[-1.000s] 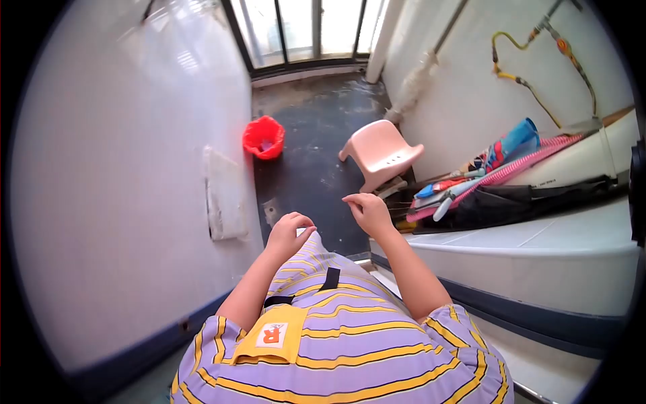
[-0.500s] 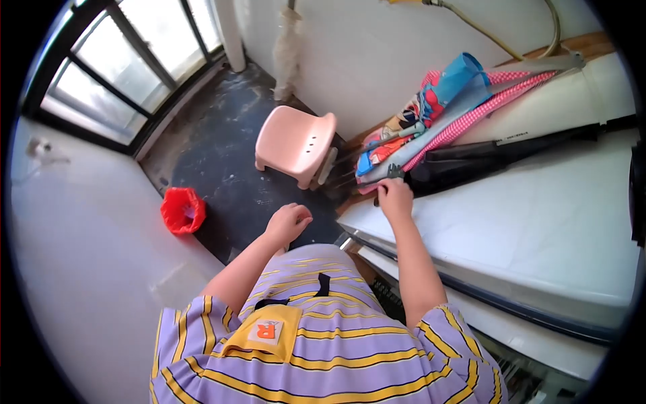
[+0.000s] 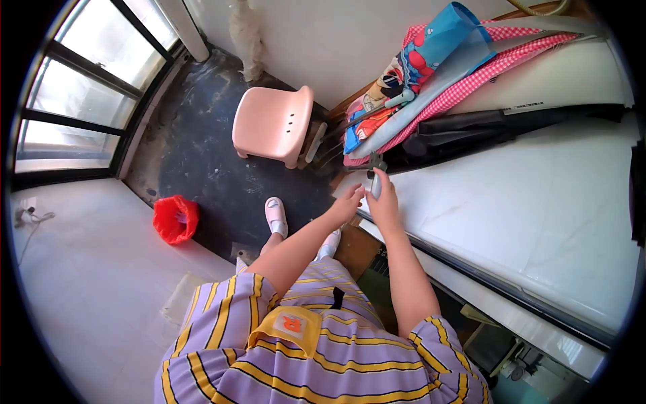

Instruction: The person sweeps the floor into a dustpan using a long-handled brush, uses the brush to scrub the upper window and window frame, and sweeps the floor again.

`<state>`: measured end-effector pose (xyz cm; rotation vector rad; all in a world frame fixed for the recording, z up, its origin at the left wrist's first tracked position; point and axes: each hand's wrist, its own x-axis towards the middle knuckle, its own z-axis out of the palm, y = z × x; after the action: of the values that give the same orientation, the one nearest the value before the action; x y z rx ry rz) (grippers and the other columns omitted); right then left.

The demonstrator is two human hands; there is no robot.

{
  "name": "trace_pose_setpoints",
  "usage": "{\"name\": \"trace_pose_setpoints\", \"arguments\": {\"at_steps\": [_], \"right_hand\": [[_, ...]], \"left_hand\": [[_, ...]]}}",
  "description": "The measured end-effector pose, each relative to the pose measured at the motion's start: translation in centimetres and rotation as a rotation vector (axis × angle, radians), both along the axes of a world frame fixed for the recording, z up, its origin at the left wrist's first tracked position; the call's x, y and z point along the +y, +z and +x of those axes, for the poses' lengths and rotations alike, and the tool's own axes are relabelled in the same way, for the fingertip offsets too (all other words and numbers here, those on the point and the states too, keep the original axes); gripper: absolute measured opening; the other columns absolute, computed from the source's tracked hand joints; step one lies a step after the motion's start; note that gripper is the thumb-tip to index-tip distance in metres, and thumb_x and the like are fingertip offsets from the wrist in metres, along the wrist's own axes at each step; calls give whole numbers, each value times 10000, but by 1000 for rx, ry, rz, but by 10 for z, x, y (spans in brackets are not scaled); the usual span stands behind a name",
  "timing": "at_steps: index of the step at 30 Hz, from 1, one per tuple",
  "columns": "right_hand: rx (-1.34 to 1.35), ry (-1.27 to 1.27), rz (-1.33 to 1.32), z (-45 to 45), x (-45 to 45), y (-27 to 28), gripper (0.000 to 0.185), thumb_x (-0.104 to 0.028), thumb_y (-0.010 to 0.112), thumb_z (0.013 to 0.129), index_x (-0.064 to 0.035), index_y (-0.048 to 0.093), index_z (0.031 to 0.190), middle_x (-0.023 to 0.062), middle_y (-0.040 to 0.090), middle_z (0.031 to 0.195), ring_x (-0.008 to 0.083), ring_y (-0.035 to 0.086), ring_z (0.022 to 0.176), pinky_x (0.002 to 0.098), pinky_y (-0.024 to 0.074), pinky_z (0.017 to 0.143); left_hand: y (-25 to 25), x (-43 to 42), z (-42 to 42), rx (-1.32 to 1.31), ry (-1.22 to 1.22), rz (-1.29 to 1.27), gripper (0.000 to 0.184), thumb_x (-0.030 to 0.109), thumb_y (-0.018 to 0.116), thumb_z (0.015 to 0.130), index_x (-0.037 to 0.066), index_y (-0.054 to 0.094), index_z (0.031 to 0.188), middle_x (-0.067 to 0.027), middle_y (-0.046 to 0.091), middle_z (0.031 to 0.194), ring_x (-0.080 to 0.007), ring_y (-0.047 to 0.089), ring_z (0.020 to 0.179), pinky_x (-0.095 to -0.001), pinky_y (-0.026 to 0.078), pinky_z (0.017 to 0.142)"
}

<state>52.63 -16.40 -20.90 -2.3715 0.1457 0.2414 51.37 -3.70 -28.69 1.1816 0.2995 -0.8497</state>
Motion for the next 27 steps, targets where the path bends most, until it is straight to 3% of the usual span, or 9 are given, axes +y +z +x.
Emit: {"name": "trace_pose_setpoints", "arguments": {"at_steps": [6,9,10,15,17,20,21,23,27], "right_hand": [[75,27,-47,-18,-4,-9,536,-94,638,866,-143,463,1370,252,610,1217,450,574,1127,469,473,942],[442,212,-343,22,-10,42,476,-204,616,902,-163,490,1359,210,683,1060,423,631,1015,477,510,854],[270,262,-449,30,-18,38,355,-275,597,921,-157,599,1256,162,710,933,385,665,910,475,526,769],[-207,304,-535,130,3,39,182,-169,546,889,-81,704,906,158,673,909,355,647,896,463,508,801],[-314,420,-586,167,10,26,190,-162,539,866,-75,706,890,149,664,990,329,621,1001,436,471,934],[-359,649,-1108,211,-1,-6,233,-181,523,894,-93,720,984,114,660,1106,271,565,1137,463,315,1124],[-327,723,-1335,218,-3,-7,265,-193,481,940,-135,722,1033,82,681,1094,231,590,1098,439,340,1064],[-61,720,-1358,232,-5,-17,209,-176,515,924,-151,721,946,64,690,1018,218,617,1035,391,396,962],[14,798,-1431,230,-5,-27,241,-194,507,943,-161,734,1019,44,687,1031,212,624,1026,374,415,889]], "left_hand": [[-4,-41,11,173,246,-226,576,509,395,1035,54,476,1380,-82,585,1220,-189,558,1057,-321,426,954],[-12,-48,18,357,213,-313,538,509,380,1042,68,519,1316,-71,603,1192,-181,553,1051,-336,436,934],[-14,-51,19,301,207,-337,503,502,365,1048,68,554,1218,-67,627,1080,-170,592,963,-340,484,849],[9,-54,26,300,204,-273,476,502,362,1046,59,534,1058,-43,586,840,-145,604,700,-299,531,661],[6,-54,21,247,169,-226,470,503,386,1040,57,528,1074,-41,585,836,-140,592,675,-290,530,634],[9,-55,17,231,180,-180,404,474,467,1024,74,522,1047,-23,547,814,-107,520,624,-259,465,573],[8,-54,16,225,179,-169,379,459,476,1026,83,523,1031,-15,532,808,-98,502,624,-253,447,569],[10,-49,14,210,162,-138,369,451,502,1018,83,515,1039,-8,519,792,-90,478,612,-246,424,555],[19,-42,19,219,173,-127,370,441,514,1016,78,500,1090,-3,510,771,-84,462,598,-246,403,537]]}}
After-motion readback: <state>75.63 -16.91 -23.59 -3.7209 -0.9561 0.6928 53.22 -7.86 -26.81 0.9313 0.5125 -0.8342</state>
